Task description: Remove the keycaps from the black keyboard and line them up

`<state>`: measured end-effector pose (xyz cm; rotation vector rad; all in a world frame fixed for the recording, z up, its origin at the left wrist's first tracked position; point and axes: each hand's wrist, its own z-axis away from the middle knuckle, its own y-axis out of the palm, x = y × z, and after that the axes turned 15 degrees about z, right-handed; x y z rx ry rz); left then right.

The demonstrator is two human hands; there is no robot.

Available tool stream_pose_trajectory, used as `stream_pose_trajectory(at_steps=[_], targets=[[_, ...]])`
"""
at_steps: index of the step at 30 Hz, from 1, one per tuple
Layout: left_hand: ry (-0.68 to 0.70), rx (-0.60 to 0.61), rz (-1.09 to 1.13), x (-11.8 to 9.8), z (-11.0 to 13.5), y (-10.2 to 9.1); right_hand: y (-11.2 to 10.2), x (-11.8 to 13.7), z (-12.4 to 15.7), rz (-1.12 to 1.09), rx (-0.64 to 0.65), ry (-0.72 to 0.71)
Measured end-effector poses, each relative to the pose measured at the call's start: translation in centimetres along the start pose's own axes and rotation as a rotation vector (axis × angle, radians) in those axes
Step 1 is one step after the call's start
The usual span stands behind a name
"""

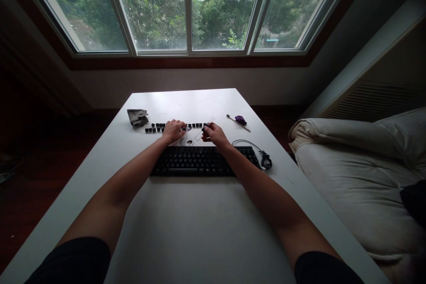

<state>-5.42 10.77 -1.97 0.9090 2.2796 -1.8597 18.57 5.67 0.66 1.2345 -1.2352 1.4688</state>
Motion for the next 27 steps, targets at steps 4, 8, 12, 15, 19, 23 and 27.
stream_pose_trajectory(at_steps=[4, 8, 12, 15, 19, 23, 27], targets=[[0.016, 0.010, 0.001, 0.23, 0.02, -0.10, -0.04, -0.08, 0.01, -0.002, 0.000, -0.007], [0.028, 0.010, 0.002, 0.27, 0.03, -0.09, 0.07, -0.27, -0.12, -0.006, 0.001, -0.002], [0.015, 0.015, 0.003, -0.01, -0.07, -0.08, 0.19, -0.38, -0.18, -0.008, -0.001, 0.008], [0.014, 0.022, -0.004, -0.19, -0.14, -0.05, 0.22, -0.33, -0.13, -0.006, 0.001, 0.000], [0.040, 0.003, -0.028, -0.24, -0.07, -0.05, 0.24, -0.25, -0.07, -0.015, -0.001, 0.007], [0.063, -0.012, -0.040, -0.12, 0.15, -0.17, 0.24, -0.25, -0.10, -0.012, 0.000, 0.004], [0.064, -0.007, -0.039, 0.06, 0.34, -0.28, 0.23, -0.27, -0.12, -0.010, 0.000, 0.013]])
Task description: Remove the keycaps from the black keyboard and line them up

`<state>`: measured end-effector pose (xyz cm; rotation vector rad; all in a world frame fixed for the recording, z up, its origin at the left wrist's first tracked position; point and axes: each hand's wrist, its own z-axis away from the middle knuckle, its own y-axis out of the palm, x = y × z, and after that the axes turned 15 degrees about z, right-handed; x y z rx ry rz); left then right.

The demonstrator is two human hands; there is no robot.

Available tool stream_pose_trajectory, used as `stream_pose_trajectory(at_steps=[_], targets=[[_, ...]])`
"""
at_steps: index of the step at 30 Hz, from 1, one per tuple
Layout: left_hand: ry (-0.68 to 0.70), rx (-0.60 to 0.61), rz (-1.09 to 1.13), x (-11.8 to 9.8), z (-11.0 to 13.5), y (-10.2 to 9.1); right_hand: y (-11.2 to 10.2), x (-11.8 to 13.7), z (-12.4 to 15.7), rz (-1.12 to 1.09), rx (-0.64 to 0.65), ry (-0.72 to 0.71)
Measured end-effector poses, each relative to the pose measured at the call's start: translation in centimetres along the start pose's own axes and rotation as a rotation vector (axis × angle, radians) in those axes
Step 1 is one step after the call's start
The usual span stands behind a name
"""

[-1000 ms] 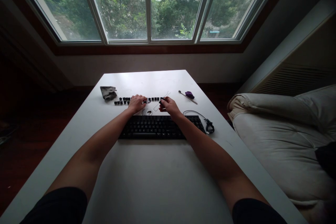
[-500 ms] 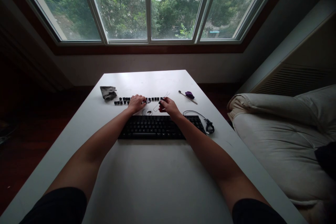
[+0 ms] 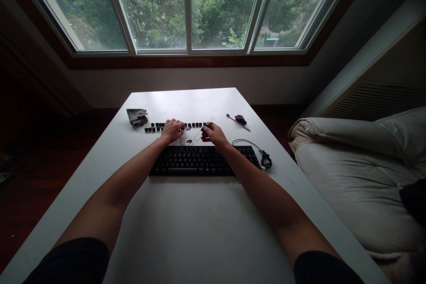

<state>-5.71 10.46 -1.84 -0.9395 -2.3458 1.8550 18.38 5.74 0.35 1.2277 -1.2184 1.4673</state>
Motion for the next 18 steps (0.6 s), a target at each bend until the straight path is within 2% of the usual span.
stream_pose_trajectory(at_steps=[11, 18], targets=[[-0.012, 0.036, 0.003, -0.14, 0.08, -0.09, 0.05, -0.07, 0.05, -0.017, 0.014, 0.002], [0.015, 0.012, 0.015, 0.35, 0.06, 0.11, 0.07, 0.01, -0.01, -0.022, 0.007, 0.009]])
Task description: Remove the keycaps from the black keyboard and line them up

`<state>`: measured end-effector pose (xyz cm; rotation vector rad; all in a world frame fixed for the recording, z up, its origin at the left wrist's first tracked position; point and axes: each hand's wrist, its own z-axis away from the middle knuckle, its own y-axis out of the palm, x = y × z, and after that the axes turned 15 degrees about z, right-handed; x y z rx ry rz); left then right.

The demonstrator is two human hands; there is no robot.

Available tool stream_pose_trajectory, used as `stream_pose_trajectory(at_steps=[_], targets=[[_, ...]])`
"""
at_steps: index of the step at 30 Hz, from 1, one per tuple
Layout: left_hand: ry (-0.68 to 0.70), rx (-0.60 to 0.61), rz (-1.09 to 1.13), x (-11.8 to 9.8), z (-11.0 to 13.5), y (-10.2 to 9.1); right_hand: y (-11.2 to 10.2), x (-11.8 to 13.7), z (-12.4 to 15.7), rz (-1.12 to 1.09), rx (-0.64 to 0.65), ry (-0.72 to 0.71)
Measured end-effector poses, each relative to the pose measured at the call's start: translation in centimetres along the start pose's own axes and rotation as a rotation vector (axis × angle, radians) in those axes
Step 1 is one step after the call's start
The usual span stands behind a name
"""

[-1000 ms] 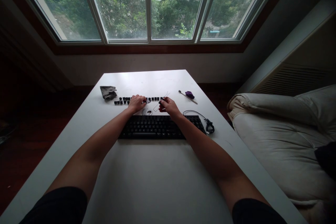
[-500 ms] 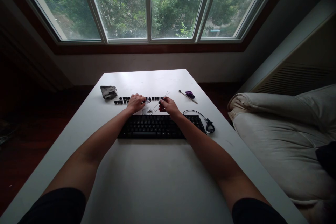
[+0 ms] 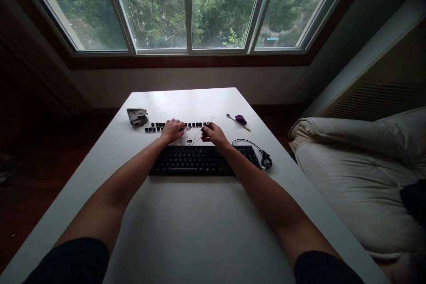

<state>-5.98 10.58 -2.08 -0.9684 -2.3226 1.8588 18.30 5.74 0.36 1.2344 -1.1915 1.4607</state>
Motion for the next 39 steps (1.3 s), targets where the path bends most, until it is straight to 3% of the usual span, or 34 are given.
stream_pose_trajectory(at_steps=[24, 29, 33, 39], targets=[[-0.028, -0.050, 0.029, 0.0, 0.7, -1.2, -0.2, 0.1, 0.1, 0.009, 0.012, 0.003], [0.009, -0.066, 0.102, -1.8, 1.8, -2.3, -0.7, 0.5, 0.1, 0.111, 0.158, -0.091], [0.118, 0.085, 0.218, -4.1, 3.6, -2.9, -1.2, 1.1, 0.3, 0.311, 0.305, -0.227], [0.185, 0.200, 0.312, -6.9, 5.9, -2.7, -1.7, 1.7, 1.3, 0.652, 0.305, -0.418]])
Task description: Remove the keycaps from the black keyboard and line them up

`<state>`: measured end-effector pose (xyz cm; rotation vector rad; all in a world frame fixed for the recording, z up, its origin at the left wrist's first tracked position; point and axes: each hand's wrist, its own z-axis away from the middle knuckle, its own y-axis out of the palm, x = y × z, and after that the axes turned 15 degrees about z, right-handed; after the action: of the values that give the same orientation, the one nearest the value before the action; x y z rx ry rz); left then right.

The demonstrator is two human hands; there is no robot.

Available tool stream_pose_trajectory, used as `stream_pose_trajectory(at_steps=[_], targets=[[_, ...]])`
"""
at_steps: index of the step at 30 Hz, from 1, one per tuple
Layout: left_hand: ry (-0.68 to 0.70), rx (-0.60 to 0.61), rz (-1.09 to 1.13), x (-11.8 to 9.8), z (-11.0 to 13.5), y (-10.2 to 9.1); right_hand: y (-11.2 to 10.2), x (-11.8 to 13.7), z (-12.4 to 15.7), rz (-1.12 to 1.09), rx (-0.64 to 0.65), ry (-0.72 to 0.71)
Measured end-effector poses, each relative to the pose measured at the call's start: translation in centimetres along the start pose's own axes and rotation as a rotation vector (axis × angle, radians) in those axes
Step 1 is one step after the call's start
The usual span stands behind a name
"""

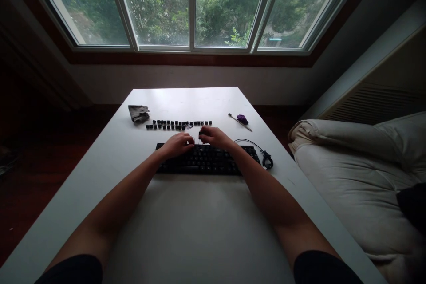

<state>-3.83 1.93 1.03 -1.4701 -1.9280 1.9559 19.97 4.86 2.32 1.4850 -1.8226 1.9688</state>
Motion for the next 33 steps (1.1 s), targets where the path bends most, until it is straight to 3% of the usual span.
stream_pose_trajectory(at_steps=[6, 11, 16, 21, 27, 33], targets=[[-0.022, -0.029, -0.001, -0.5, 0.6, 0.8, -0.9, 0.1, 0.5, -0.001, 0.089, 0.006], [-0.014, -0.045, -0.002, -0.7, 0.7, 1.2, -1.4, 0.5, 0.9, 0.042, 0.173, -0.099], [0.031, -0.039, 0.022, -1.3, 0.5, 1.4, 0.2, 0.5, 2.1, 0.130, -0.018, -0.122], [-0.016, -0.045, -0.091, -1.4, 0.5, 0.9, 2.1, 0.0, 2.7, 0.120, -0.150, -0.142], [-0.035, -0.072, -0.116, -1.2, 1.2, 0.6, 3.6, 0.0, 2.2, 0.019, -0.152, -0.024], [-0.021, -0.070, 0.023, -1.3, 1.0, 1.2, 3.8, -0.1, 1.9, -0.073, -0.144, 0.021]])
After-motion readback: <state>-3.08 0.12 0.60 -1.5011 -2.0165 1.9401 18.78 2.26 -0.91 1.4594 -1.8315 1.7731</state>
